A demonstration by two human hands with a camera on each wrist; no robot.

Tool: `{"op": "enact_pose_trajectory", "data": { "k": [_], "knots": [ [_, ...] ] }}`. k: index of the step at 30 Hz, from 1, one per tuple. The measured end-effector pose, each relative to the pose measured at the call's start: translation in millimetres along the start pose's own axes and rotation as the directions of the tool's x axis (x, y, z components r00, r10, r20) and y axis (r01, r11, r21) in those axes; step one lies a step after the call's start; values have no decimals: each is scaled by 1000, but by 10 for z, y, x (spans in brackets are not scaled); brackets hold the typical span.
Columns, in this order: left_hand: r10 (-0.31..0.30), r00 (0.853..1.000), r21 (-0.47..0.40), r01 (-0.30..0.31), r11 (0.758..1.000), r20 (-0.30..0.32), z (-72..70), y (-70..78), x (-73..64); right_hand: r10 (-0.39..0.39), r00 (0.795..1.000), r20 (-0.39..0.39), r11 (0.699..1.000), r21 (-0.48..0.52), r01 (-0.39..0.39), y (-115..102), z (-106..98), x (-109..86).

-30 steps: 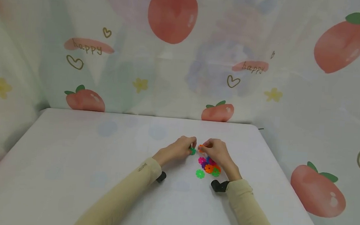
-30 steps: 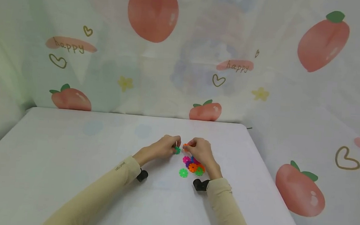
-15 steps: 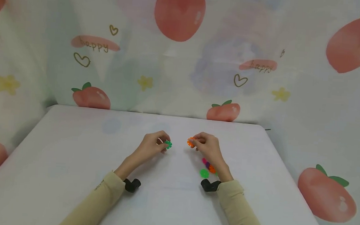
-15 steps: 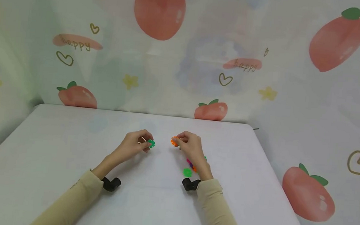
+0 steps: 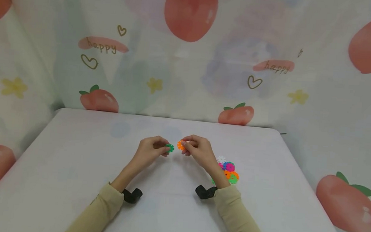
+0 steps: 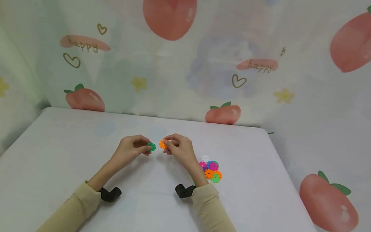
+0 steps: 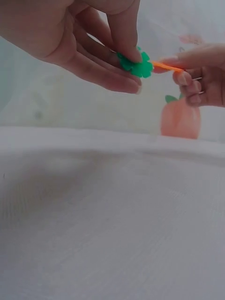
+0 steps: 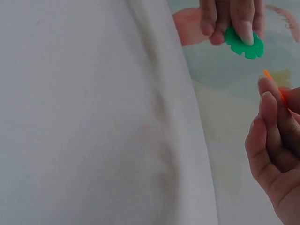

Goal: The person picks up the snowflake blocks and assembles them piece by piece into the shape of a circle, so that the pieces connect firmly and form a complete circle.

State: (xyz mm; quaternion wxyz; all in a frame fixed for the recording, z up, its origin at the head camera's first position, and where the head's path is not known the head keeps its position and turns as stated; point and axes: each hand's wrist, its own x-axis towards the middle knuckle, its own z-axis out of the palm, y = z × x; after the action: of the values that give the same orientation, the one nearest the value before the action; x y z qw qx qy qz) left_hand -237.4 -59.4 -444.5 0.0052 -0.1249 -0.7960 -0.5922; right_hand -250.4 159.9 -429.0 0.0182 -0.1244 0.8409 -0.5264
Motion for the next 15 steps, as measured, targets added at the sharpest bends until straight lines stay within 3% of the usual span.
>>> {"op": "enact_pose_trajectory", "data": {
  "k": [15],
  "knots": [
    [60,997,90,-56,994,-43,22,36,-17,34,999,7,996,77,-35,-46,149,-15]
  ]
}}
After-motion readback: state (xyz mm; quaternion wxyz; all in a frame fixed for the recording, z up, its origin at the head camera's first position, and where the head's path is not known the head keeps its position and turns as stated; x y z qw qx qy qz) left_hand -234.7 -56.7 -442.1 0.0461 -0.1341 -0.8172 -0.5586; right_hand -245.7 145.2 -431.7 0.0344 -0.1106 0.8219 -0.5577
